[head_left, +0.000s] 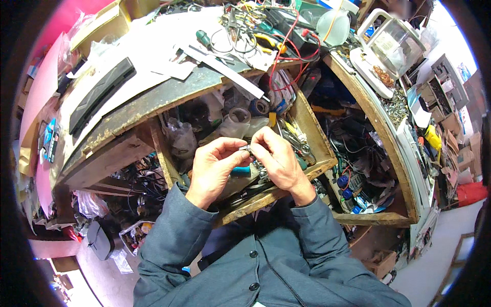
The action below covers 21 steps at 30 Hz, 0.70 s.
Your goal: The person repeatedly picks small metallic components from a cluttered workbench, holds them between fingers, and places them into a drawer. The person also reaches for additional parts from a tray and continues the cycle of handling and placing components.
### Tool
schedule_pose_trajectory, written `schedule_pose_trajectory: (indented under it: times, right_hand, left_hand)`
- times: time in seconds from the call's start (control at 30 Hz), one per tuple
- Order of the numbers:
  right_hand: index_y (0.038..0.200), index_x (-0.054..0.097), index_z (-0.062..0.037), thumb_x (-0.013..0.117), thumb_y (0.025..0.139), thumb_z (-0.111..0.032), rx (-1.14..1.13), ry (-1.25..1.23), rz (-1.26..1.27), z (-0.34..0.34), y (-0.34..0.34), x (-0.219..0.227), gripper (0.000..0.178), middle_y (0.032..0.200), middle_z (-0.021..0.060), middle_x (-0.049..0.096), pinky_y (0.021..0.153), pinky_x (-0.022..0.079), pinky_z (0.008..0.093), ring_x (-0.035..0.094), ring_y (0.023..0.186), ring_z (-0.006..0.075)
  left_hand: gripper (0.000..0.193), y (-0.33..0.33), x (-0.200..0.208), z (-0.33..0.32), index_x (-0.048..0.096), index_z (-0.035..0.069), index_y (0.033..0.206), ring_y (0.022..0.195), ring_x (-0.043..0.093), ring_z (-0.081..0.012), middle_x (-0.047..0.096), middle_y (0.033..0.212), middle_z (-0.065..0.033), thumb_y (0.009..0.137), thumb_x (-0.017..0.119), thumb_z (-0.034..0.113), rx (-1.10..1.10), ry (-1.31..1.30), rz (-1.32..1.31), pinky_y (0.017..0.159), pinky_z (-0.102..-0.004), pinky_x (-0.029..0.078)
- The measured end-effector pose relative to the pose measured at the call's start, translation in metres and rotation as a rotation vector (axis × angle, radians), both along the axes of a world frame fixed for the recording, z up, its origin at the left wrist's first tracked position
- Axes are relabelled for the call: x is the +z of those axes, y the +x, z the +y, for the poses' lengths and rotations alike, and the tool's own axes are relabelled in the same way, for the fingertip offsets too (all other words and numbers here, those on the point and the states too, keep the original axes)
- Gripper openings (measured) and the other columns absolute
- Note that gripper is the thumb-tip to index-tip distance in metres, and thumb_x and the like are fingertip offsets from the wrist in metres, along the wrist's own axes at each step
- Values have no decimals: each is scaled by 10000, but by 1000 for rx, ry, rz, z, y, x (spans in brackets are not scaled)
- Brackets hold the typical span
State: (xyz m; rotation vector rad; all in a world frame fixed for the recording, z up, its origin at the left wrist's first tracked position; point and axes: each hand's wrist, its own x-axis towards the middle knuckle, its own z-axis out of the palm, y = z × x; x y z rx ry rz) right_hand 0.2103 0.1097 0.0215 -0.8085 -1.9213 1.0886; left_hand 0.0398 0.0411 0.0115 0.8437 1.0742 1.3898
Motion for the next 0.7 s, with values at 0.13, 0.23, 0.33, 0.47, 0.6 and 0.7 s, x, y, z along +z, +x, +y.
schedule_pose_trajectory:
  times: [0.13,0.23,0.33,0.47,0.6,0.7]
  right_hand:
    - [825,559,16,601,1021,-218,36,3,-90,1,0,-4,307,717,157,542,610,430,409,553,648,263]
    - [816,558,12,601,1024,-233,-19,-84,-106,2,5,-1,324,695,158,536,612,431,417,553,637,270]
    - [898,586,3,588,1003,-183,-12,-32,26,-2,-1,2,213,729,103,573,648,472,348,565,673,203]
    - [918,586,-7,567,1015,-197,11,43,-98,2,1,-3,214,779,159,603,643,481,391,612,698,280]
    - [893,608,2,553,1022,-248,-3,75,-140,4,0,-8,287,750,227,603,624,477,470,632,717,421]
    - [888,596,7,562,1007,-237,-42,19,35,2,-2,-3,273,737,213,610,642,489,472,637,712,418]
  left_hand:
    - [208,0,-1,-2,693,-31,1132,879,723,-159,747,979,-99,933,722,24,-8,-4,35,823,-301,594]
    - [211,1,1,-2,694,-29,1132,867,720,-154,747,966,-93,929,724,19,-3,-5,40,816,-300,594]
    - [207,-1,3,-4,695,-32,1125,861,715,-148,745,948,-88,925,725,12,40,3,41,809,-296,589]
    - [221,0,3,0,696,-36,1127,850,707,-141,745,945,-81,916,732,21,7,1,92,794,-288,575]
    - [194,-1,3,-2,697,-26,1117,833,700,-143,738,924,-79,930,713,27,46,17,149,792,-291,569]
    - [202,-4,-2,0,692,-20,1131,833,708,-150,732,959,-80,931,701,0,54,17,116,786,-280,574]
